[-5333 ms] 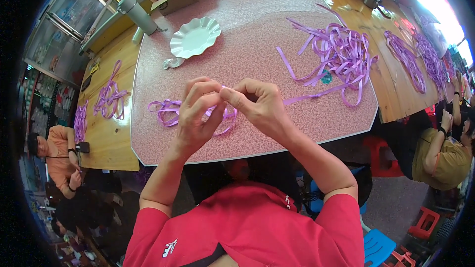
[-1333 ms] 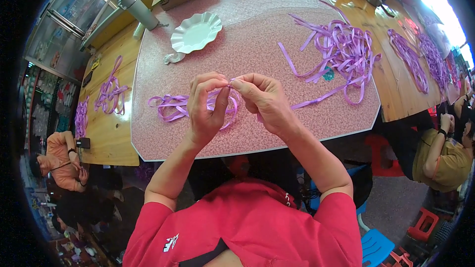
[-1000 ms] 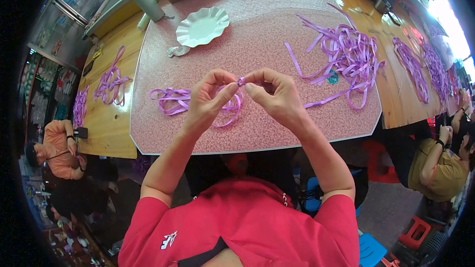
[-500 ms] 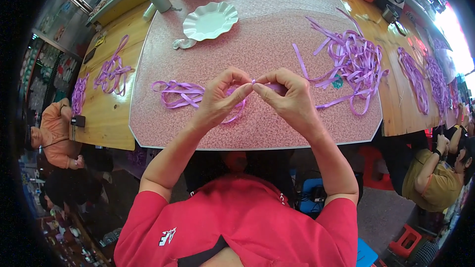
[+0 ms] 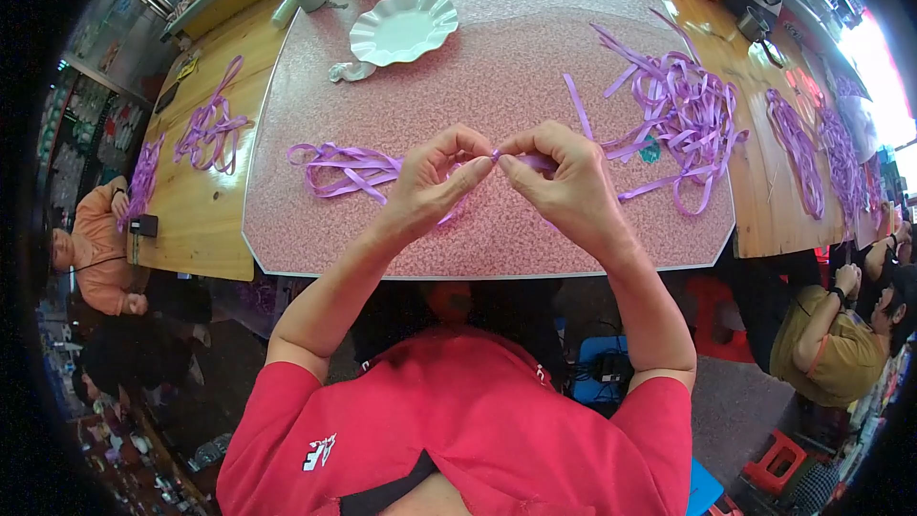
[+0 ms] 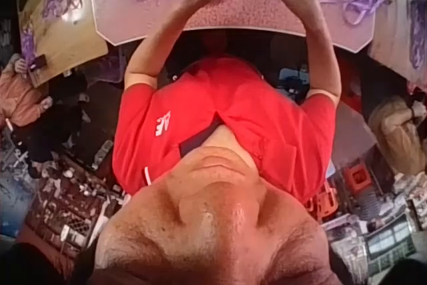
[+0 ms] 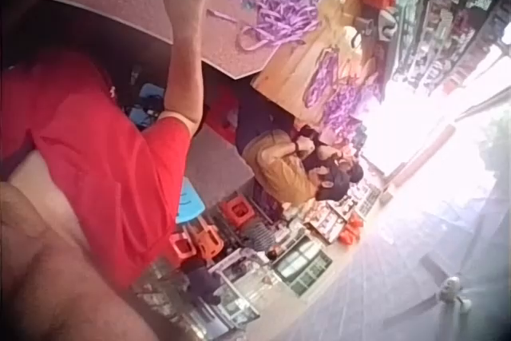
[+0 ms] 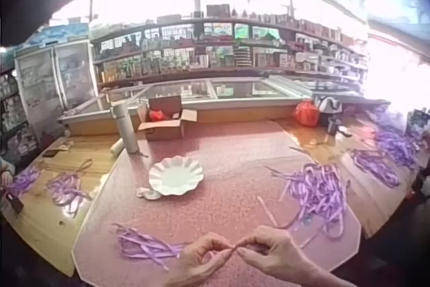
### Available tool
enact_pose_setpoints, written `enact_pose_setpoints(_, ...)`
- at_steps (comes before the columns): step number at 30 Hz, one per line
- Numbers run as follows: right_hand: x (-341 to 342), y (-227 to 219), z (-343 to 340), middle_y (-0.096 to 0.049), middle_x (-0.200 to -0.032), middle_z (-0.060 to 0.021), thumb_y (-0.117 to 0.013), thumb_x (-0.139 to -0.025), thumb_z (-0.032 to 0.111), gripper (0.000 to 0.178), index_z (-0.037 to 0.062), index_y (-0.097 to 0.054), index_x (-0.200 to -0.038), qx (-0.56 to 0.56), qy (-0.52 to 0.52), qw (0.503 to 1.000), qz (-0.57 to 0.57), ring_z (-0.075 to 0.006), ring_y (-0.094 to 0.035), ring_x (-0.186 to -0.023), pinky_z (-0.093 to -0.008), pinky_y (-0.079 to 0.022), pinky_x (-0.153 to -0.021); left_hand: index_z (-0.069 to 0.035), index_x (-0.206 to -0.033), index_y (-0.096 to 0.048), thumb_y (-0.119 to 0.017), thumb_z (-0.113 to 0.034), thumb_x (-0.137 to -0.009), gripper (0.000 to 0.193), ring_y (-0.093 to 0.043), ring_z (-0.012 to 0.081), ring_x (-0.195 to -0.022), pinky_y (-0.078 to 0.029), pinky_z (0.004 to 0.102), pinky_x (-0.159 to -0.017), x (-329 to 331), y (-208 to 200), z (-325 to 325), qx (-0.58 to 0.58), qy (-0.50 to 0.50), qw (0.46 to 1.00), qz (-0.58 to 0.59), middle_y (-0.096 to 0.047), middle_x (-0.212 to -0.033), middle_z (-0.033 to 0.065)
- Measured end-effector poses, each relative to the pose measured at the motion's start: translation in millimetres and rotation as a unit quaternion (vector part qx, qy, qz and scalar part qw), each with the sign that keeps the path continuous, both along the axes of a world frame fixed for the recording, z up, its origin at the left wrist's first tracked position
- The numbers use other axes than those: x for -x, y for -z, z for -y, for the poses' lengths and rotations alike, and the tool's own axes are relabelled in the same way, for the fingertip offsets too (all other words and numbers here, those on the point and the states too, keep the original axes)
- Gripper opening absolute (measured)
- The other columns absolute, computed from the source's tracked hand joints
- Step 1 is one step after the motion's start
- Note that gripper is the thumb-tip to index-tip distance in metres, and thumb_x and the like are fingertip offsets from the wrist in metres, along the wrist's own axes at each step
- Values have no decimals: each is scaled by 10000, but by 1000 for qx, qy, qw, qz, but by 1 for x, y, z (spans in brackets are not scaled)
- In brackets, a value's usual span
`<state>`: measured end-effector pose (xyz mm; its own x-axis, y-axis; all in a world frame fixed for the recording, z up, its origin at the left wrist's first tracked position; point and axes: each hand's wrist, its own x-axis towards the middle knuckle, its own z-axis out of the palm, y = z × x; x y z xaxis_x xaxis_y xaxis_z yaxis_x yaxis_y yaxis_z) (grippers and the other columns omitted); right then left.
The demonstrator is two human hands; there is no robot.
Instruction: The person is tying knots or loops into purple ribbons at a factory workbench.
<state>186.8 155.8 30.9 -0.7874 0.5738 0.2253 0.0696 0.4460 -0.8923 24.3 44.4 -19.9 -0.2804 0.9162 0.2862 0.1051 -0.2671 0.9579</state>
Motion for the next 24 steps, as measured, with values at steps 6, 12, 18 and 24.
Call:
enact_pose_setpoints(6, 0, -6, 3, -570, -781, 63, -735, -869, 78, 110, 29, -714, -965, 25, 23, 998, 46, -3, -459, -675, -185, -365, -573, -15, -981, -619, -656, -179, -949, 171, -585, 90, -862, -482, 261, -761, -2, 1, 0, 26, 16, 997, 73, -613, -903, 22)
enact_pose_setpoints(12, -2, -5, 0, -586, -762, 27, -750, -841, 60, 135, 16, -725, -966, -63, -8, 998, 3, -31, -480, -658, -203, -362, -563, -14, -989, -617, -649, -194, -956, 186, -574, 82, -851, -477, 248, -747, -2, 1, 1, 38, 27, 996, 73, -611, -889, 16)
enact_pose_setpoints(18, 0, -6, 4, -591, -784, 0, -742, -838, 38, 155, 15, -729, -991, -110, -1, 994, 18, -46, -494, -662, -214, -367, -562, -23, -1019, -613, -633, -191, -971, 176, -531, 44, -834, -438, 211, -719, 0, 1, 2, 54, 48, 993, 93, -590, -909, -19)
enact_pose_setpoints(24, 3, -9, 7, -574, -770, 11, -739, -839, 33, 134, 23, -728, -972, -59, 24, 998, -24, -41, -492, -670, -211, -355, -557, -31, -1042, -608, -625, -176, -979, 159, -515, 21, -869, -422, 184, -746, 2, -2, 4, 60, 63, 991, 105, -582, -946, -41)
